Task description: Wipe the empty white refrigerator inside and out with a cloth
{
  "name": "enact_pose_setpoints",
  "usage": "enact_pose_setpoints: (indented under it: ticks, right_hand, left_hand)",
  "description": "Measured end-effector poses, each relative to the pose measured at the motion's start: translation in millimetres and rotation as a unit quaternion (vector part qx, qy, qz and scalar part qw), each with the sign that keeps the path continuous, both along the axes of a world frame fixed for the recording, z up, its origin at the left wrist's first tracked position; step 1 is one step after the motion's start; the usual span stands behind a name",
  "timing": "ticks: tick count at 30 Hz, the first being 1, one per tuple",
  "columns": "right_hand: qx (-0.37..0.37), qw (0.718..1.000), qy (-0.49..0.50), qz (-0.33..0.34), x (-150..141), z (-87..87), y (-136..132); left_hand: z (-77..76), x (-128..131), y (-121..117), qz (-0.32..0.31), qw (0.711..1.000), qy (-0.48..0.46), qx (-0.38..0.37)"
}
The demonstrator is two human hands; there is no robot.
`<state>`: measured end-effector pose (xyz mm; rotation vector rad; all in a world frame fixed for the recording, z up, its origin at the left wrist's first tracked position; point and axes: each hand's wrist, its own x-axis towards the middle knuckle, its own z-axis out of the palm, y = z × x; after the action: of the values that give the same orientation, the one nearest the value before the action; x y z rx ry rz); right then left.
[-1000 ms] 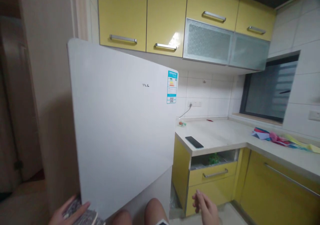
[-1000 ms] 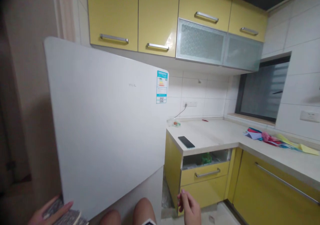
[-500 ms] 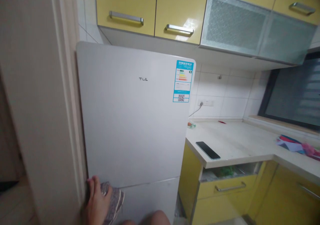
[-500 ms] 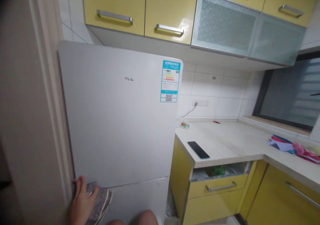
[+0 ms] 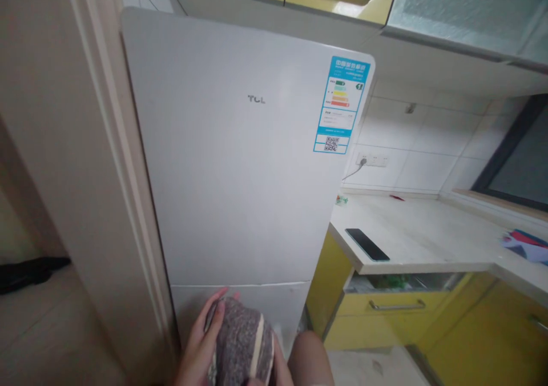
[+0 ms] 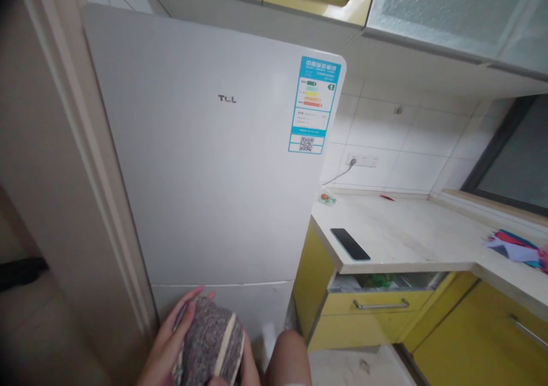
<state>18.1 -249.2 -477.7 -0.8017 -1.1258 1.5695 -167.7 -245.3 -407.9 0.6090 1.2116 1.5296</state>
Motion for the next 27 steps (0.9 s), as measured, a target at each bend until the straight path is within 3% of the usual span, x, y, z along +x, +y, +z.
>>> enact_pose_setpoints:
  ticks: [2,4,6,9,11,13,17,20,22,25,27]
  right_hand:
    - [-0.021,0.999,0.037,-0.018,-9.5,18.3,-4.5]
    - [-0.038,0.996,0.003,-0.084,-5.3,38.3,0.4]
    - [-0.053,0.988,-0.024,-0.145,7.7,53.5,9.9]
    - [-0.069,0.985,-0.019,-0.159,24.8,63.3,21.8]
    - [-0.054,0.985,-0.028,-0.159,26.6,63.9,24.6]
    - [-0.023,0.984,-0.059,-0.164,22.0,61.8,23.2]
    - [0.067,0.973,-0.153,-0.159,11.6,48.9,15.2]
    - [0.154,0.926,-0.226,-0.261,9.9,34.9,10.3]
    - [0.238,0.898,-0.235,-0.285,7.8,28.4,7.7]
    - [0.312,0.913,-0.199,-0.174,1.2,29.0,4.2]
    - [0.255,0.943,-0.177,-0.12,-0.5,37.7,3.9]
  left_hand:
    - [22.2,16.8,-4.9,-0.01,0.999,-0.034,0.021]
    - [32.5,22.5,-5.7,-0.016,0.996,-0.083,0.026]
    - [28.1,23.5,-6.1,-0.038,0.99,-0.132,0.008]
    - [4.4,27.4,-11.0,-0.079,0.982,-0.168,-0.024]
    - [-9.8,32.1,-17.0,-0.091,0.98,-0.175,-0.018]
    - [-14.1,36.1,-23.1,-0.091,0.982,-0.168,-0.007]
    - [6.6,39.0,-28.0,-0.091,0.988,-0.122,-0.011]
    - [26.4,39.3,-24.7,-0.054,0.997,-0.063,0.003]
    - [31.4,40.5,-21.5,-0.028,0.999,-0.006,0.02]
    - [22.1,42.6,-18.1,-0.021,0.997,0.068,0.019]
    - [7.7,40.7,-16.6,-0.013,0.994,0.102,-0.019]
